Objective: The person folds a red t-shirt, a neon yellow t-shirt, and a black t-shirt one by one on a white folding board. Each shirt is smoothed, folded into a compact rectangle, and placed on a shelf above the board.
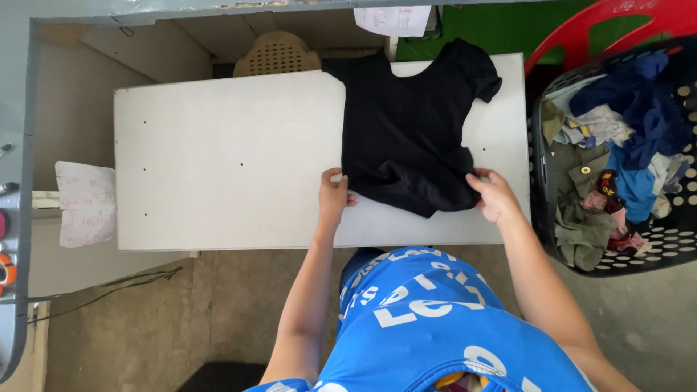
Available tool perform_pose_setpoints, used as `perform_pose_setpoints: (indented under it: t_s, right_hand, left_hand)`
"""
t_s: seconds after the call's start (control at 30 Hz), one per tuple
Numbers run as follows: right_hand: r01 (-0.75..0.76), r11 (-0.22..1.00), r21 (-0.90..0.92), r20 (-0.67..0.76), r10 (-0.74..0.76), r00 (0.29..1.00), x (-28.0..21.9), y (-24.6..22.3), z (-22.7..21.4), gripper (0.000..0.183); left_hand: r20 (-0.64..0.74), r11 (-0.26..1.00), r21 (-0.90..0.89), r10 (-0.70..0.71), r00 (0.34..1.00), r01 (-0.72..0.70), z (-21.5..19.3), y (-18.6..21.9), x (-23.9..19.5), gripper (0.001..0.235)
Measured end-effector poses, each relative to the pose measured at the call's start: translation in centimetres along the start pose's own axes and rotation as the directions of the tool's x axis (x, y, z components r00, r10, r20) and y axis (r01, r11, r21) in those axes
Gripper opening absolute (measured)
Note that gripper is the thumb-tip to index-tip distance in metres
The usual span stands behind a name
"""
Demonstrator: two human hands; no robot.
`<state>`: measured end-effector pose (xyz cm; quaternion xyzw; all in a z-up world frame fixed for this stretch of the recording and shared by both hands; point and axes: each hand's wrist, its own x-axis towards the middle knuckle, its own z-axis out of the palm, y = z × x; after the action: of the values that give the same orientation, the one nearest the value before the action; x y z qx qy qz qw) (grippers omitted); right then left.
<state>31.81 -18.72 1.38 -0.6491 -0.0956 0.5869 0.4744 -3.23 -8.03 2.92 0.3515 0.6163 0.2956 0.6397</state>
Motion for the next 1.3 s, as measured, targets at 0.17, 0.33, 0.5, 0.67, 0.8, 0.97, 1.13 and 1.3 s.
perform_pose_setpoints:
  t_s: [0.17, 0.33, 0.5, 0.67, 0.8, 0.97, 1.13, 1.3]
  right_hand:
    - [-0.096, 0.989, 0.117, 0.044, 0.091, 0.995, -0.7, 2.5, 0.2, 0.051]
    - [-0.205, 0.958, 0.202, 0.183, 0.169, 0.969, -2.6, 1.8, 1.5, 0.056]
    - [-0.129, 0.986, 0.101, 0.253, 0.1, 0.962, -2.7, 1.5, 2.3, 0.055]
    - [-0.082, 0.984, 0.16, 0.305, 0.03, 0.952, -4.0, -0.1, 2.9, 0.049]
    - [-0.11, 0.953, 0.282, 0.394, -0.01, 0.919, -5.4, -0.5, 2.9, 0.045]
    - [-0.15, 0.952, 0.267, 0.436, 0.02, 0.9, -7.0, -1.2, 4.9, 0.045]
    - [-0.052, 0.953, 0.3, 0.386, -0.071, 0.92, -6.3, -2.5, 5.1, 0.044]
    - [-0.026, 0.97, 0.243, 0.46, -0.091, 0.883, -5.7, -2.1, 4.2, 0.044]
  left_hand:
    - [-0.189, 0.948, 0.141, 0.31, 0.932, -0.287, 0.9, -2.4, -2.6, 0.038]
    - [0.075, 0.382, 0.533, 0.868, 0.492, -0.755, 2.5, -3.2, -3.1, 0.026]
    - [0.179, 0.33, 0.593, 0.836, 0.519, -0.735, 5.1, -0.5, -0.8, 0.031]
    - [0.222, 0.264, 0.738, 0.774, 0.592, -0.622, 4.4, -1.2, 2.6, 0.033]
    - [0.351, 0.206, 0.649, 0.773, 0.529, -0.732, 1.5, -1.4, 2.0, 0.044]
    - [0.308, 0.318, 0.627, 0.738, 0.601, -0.712, -0.2, -1.4, 1.3, 0.045]
    - [0.073, 0.423, 0.491, 0.851, 0.52, -0.762, -1.3, -0.3, 0.1, 0.028]
    - [-0.131, 0.772, 0.269, 0.622, 0.772, -0.576, -1.8, -1.2, 0.5, 0.02]
